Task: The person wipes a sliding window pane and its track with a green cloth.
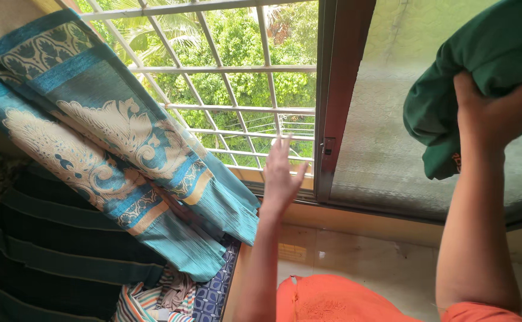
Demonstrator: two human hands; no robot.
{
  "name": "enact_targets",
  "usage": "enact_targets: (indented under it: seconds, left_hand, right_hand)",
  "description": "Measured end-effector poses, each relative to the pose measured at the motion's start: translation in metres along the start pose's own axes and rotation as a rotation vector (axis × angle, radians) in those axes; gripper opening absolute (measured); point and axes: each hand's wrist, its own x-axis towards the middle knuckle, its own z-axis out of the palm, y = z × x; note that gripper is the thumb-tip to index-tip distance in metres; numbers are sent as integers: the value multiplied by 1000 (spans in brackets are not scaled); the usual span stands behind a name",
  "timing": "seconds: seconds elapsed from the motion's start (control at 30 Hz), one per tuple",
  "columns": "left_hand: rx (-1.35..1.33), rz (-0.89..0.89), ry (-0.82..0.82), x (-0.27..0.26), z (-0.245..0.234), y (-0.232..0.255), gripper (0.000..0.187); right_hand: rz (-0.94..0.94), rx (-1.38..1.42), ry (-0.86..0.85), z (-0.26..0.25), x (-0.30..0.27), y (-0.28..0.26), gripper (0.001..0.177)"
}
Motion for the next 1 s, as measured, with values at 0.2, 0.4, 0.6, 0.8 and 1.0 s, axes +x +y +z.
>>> enact_targets:
  seconds: [0.2,0.4,0.6,0.8,1.0]
  left_hand:
    - [61,206,206,66,-34,13,72]
    - [205,255,119,88,-24,16,74]
    - [210,201,74,84,-11,4,77]
    - [122,192,-40,95,40,-17,71]
    - [212,238,-23,74,64,-66,51]
  right_hand:
    - [-17,-12,83,55,-13,-60,102]
    - [-97,-140,-216,39,-42,-126,83]
    - [41,-133,122,25,3,-54,94]
    - [-84,-174,126,8,17,-81,103]
    - [-39,-195,124,-1,15,-93,100]
